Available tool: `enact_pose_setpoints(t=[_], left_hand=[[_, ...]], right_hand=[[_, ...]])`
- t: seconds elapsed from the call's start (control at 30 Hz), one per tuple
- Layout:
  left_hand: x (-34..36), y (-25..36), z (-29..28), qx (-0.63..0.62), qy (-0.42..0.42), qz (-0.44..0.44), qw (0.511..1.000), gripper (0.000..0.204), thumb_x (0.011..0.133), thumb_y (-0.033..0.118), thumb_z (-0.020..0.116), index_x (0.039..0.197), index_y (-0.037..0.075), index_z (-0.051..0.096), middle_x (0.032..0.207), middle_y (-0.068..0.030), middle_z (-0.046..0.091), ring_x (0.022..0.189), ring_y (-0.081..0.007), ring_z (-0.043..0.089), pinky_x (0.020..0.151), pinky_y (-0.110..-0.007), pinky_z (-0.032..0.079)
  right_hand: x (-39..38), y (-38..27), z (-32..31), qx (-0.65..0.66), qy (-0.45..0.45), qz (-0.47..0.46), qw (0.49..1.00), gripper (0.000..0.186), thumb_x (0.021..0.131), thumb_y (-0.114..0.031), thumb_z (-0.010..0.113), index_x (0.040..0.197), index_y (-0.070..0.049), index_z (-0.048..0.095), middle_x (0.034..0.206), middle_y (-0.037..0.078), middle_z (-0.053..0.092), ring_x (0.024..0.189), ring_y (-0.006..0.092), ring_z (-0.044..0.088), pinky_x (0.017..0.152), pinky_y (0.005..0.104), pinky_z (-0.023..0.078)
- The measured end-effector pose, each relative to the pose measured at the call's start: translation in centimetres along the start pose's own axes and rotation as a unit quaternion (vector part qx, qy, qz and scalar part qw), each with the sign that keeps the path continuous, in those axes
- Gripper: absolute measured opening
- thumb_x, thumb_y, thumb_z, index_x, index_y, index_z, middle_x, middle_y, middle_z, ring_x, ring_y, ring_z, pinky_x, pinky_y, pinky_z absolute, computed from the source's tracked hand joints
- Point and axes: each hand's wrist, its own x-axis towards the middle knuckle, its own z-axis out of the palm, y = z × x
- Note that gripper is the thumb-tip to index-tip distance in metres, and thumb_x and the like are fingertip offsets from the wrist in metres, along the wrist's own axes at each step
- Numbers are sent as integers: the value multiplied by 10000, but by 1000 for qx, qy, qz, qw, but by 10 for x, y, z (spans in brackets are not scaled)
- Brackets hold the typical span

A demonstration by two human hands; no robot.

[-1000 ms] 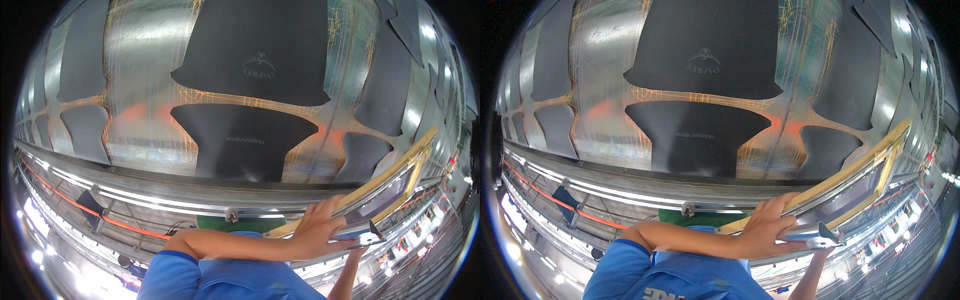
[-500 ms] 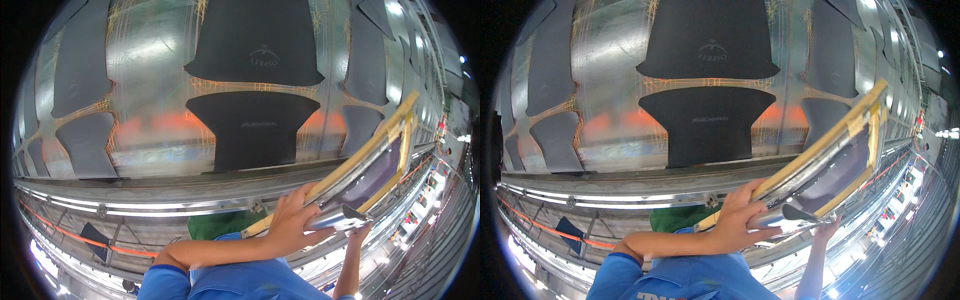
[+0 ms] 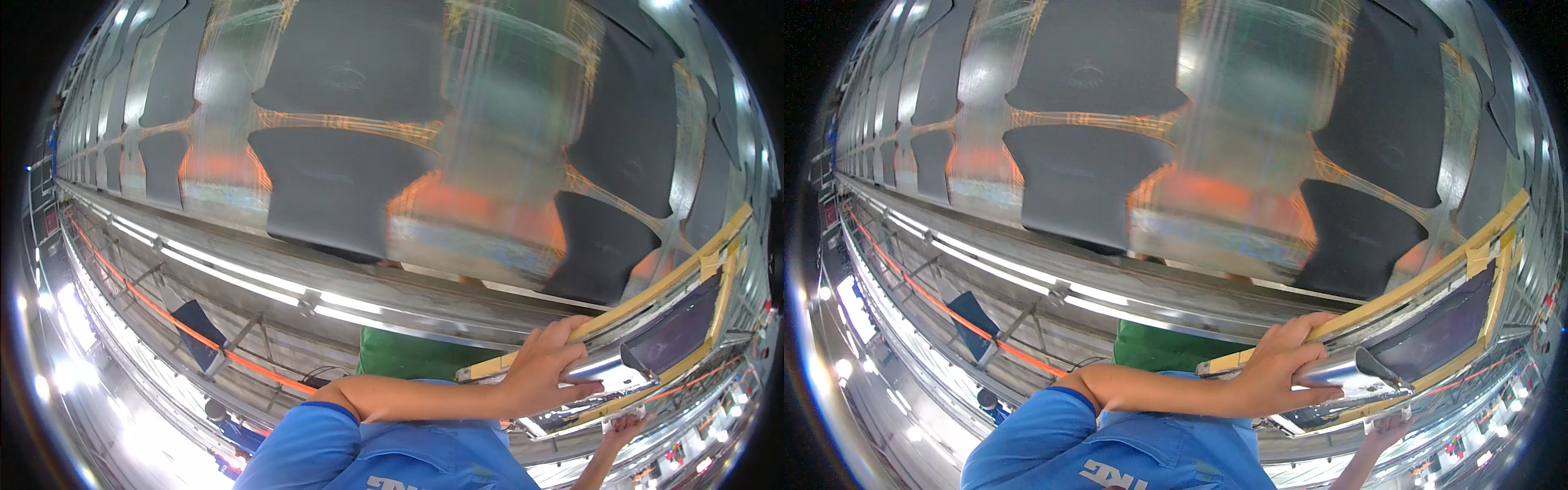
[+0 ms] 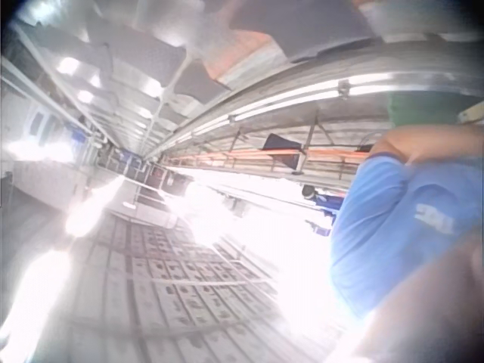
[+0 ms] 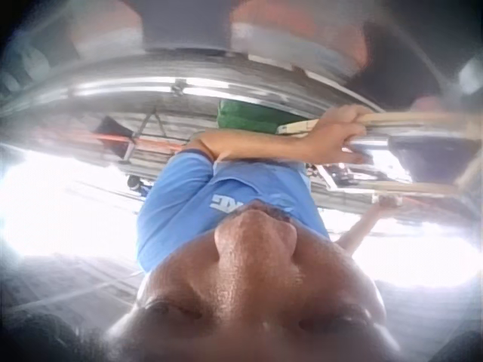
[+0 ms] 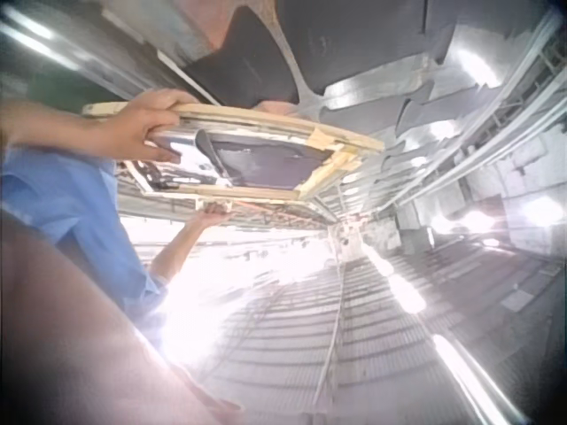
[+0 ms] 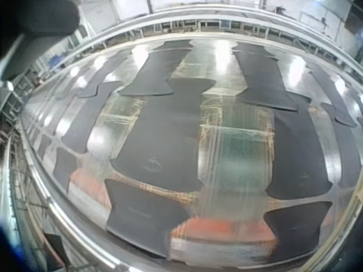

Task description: The person applies ink to a screen printing frame using a squeegee, then moves to a conveyor belt to press the frame onto a garment and pull the squeegee across to transfer the design. The person repeats the process on multiple garments.

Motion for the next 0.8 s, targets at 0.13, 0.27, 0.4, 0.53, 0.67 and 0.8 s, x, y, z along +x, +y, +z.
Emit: enact_pose_setpoints(t=[0.13,0.27,0.4,0.53,0.67,0.8], left_hand=[[7,23,-65,2,-13,12,1000,408,782,378,797,831,68,537,1424,-218,431,1158,-360,467,913,-419,346],[3,42,-136,30,-47,-6,998,356,767,341,816,857,110,561,1468,-196,397,1221,-350,448,938,-430,339],[-3,49,-183,5,-63,-22,998,354,750,313,830,894,115,574,1485,-208,376,1231,-347,441,930,-423,333],[-5,51,-206,-7,-71,-13,997,352,742,299,839,895,120,578,1489,-204,378,1213,-337,450,914,-414,332],[-16,49,-224,2,-88,-25,996,348,768,336,815,884,103,585,1472,-223,381,1213,-352,447,925,-421,330],[-32,39,-242,-3,-91,-32,995,345,773,340,809,877,96,589,1469,-228,378,1210,-357,449,936,-429,329]], right_hand=[[-61,2,43,45,39,12,998,551,990,-507,493,1327,-71,485,1092,43,589,673,94,373,599,283,325],[-99,28,39,59,2,30,998,455,990,-453,487,1288,-110,510,1178,78,564,1011,233,532,886,451,453],[-165,36,61,51,-23,15,998,478,1003,-482,468,1302,-110,498,1229,131,536,1143,300,566,967,523,490],[-224,34,88,78,5,66,995,511,993,-521,465,1298,-112,500,1216,109,565,1148,282,575,964,497,500],[-230,53,73,61,2,47,997,526,1009,-542,418,1300,-105,452,1219,130,521,1168,300,548,978,532,477],[-262,57,92,64,5,43,997,451,1025,-523,383,1209,-122,478,1212,111,517,1172,282,541,978,517,457]])
